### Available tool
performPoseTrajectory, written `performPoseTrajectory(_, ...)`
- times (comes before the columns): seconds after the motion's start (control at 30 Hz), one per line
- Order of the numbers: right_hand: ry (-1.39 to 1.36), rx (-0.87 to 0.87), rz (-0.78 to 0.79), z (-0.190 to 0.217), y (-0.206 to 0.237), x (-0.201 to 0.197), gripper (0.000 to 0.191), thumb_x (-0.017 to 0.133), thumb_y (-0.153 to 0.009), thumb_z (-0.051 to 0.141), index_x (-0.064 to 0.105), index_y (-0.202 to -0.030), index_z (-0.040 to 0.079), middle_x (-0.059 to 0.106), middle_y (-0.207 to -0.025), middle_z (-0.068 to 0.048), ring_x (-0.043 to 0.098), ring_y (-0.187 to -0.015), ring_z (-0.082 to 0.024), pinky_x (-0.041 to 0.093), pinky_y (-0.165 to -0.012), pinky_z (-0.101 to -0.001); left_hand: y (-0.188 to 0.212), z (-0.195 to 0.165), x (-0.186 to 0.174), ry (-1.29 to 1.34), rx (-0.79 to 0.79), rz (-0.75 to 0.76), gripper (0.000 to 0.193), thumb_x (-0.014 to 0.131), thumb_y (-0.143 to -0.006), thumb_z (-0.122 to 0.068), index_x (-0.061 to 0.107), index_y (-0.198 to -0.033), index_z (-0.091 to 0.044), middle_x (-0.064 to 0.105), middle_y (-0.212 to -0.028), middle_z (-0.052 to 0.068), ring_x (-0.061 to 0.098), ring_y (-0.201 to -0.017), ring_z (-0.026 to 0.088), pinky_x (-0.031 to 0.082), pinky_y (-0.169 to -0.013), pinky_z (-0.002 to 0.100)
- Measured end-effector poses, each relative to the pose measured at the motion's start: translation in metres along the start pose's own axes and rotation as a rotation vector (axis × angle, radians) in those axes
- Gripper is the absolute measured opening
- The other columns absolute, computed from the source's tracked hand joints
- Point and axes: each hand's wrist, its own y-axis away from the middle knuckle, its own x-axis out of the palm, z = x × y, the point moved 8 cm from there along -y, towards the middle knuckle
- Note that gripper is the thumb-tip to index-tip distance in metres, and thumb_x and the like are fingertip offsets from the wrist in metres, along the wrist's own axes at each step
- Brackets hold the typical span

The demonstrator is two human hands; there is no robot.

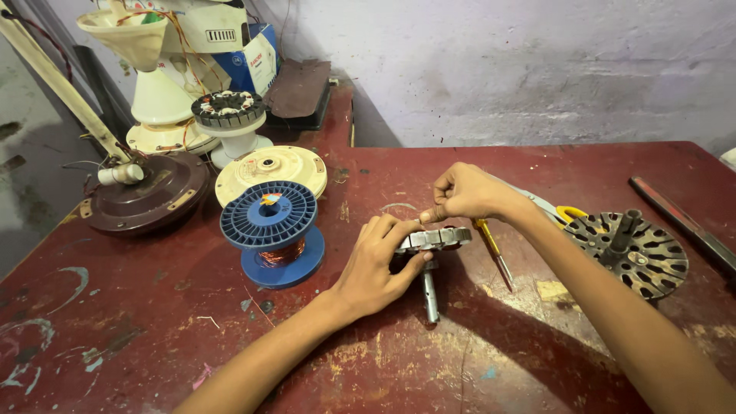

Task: The person winds copper wire around a motor armature held in a vise, using a screwdriver to press the wire into slots. The person repeatedly rotates the armature and tucks the wire into place.

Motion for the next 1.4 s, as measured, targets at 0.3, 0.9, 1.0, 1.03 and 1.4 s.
performPoseTrajectory(0.3,0.108,0.052,-0.054,-0.022,-0.008,0.001,0.052,0.088,-0.064,0.052,0.069,-0.061,0.004,0.058,-0.051,-0.008,0.056,-0.052,-0.021,0.045,-0.054,-0.0396,-0.001,-0.003,0.0,0.016,0.025,-0.018,0.038,0.076,-0.091,-0.021,0.063,-0.12,-0.002,0.059,-0.103,0.013,0.057,-0.099,0.031,0.046,-0.089,0.043)
performPoseTrajectory(0.9,-0.127,0.425,-0.131,-0.091,0.002,-0.037,0.061,0.061,-0.094,0.062,0.071,-0.095,0.001,0.068,-0.072,-0.004,0.061,-0.061,-0.013,0.056,-0.058,-0.0321,0.001,0.0,-0.001,0.004,0.078,-0.016,0.037,0.076,-0.092,-0.023,0.062,-0.119,-0.002,0.061,-0.102,0.013,0.058,-0.097,0.032,0.046,-0.088,0.042)
performPoseTrajectory(1.0,0.14,0.594,0.04,-0.1,0.009,-0.025,0.067,0.068,-0.091,0.061,0.074,-0.088,-0.006,0.07,-0.068,-0.009,0.06,-0.054,-0.016,0.054,-0.055,-0.0336,0.002,0.002,-0.003,-0.009,0.094,-0.017,0.036,0.076,-0.092,-0.022,0.061,-0.119,-0.003,0.061,-0.103,0.013,0.058,-0.098,0.032,0.046,-0.089,0.043)
performPoseTrajectory(1.03,0.191,0.596,0.117,-0.102,0.011,-0.018,0.064,0.073,-0.089,0.06,0.075,-0.086,-0.004,0.07,-0.068,-0.007,0.058,-0.053,-0.014,0.051,-0.054,-0.0315,0.002,0.002,-0.003,-0.017,0.099,-0.017,0.036,0.076,-0.093,-0.022,0.061,-0.119,-0.003,0.06,-0.103,0.014,0.058,-0.098,0.033,0.047,-0.089,0.043)
performPoseTrajectory(1.4,-0.082,0.525,-0.021,-0.101,0.007,-0.039,0.034,0.068,-0.096,0.026,0.074,-0.093,-0.007,0.076,-0.073,-0.018,0.069,-0.054,-0.019,0.061,-0.053,-0.0313,0.0,-0.001,-0.001,-0.012,0.111,0.005,0.035,0.076,-0.094,-0.022,0.06,-0.119,-0.003,0.06,-0.104,0.014,0.058,-0.1,0.035,0.047,-0.089,0.044)
